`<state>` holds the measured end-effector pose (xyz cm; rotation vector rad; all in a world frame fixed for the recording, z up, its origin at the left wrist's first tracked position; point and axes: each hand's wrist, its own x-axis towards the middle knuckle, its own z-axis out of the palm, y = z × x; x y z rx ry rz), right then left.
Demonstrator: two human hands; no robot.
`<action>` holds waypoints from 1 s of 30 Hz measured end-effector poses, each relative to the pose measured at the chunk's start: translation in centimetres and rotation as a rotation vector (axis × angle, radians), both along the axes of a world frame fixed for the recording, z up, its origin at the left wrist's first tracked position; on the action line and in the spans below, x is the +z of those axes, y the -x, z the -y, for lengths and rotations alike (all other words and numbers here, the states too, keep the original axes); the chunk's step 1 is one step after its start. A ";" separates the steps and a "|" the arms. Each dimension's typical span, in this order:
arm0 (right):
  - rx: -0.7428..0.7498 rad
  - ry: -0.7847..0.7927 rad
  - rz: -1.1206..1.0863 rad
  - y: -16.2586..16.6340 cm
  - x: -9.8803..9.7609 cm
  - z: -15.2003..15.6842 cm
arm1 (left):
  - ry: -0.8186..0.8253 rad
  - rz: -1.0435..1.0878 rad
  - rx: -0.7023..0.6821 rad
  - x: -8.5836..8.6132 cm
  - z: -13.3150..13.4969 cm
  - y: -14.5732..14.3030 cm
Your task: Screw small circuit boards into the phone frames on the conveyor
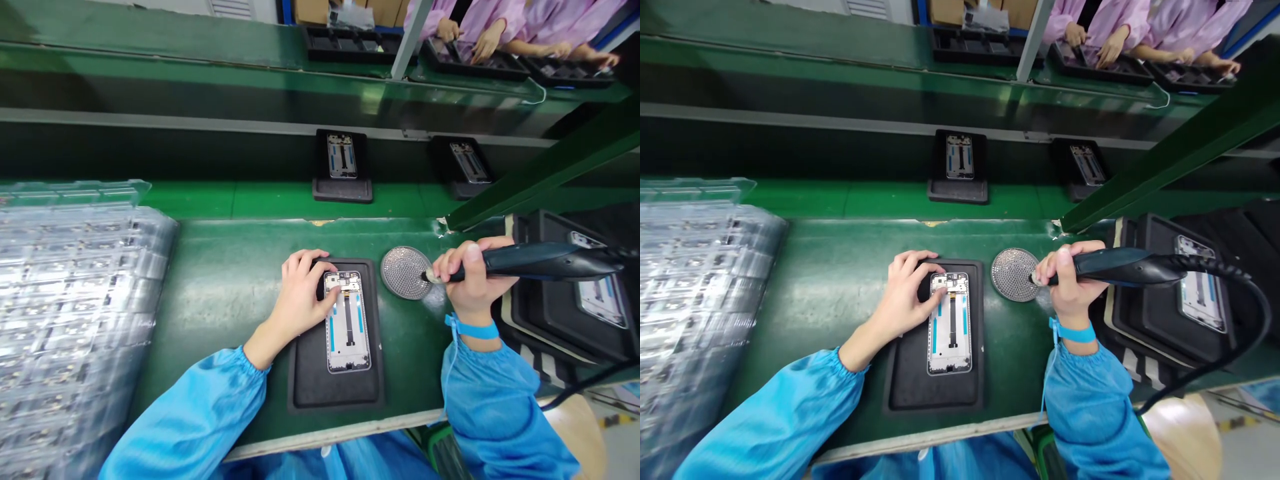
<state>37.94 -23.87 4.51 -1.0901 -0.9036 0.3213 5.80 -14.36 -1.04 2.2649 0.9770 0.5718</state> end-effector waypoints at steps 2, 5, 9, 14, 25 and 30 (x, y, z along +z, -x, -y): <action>0.003 0.004 0.005 -0.1 0.0 -0.1 | 0.002 0.007 0.002 0.0 0.1 -0.1; 0.001 0.009 0.031 -0.2 0.4 0.0 | 0.023 0.045 0.008 -0.1 0.5 -0.4; 0.012 -0.041 0.021 0.9 2.4 0.2 | 0.086 0.111 -0.015 -0.2 0.9 -0.8; 0.197 -0.149 -0.015 6.2 4.5 -1.3 | 0.127 0.107 -0.056 0.0 0.6 -1.0; 0.355 -0.032 -0.020 11.5 1.7 -4.2 | 0.170 0.149 -0.059 0.4 1.3 -2.2; 0.384 -0.055 -0.007 11.3 1.4 -4.4 | 0.168 0.147 -0.063 0.2 1.3 -2.5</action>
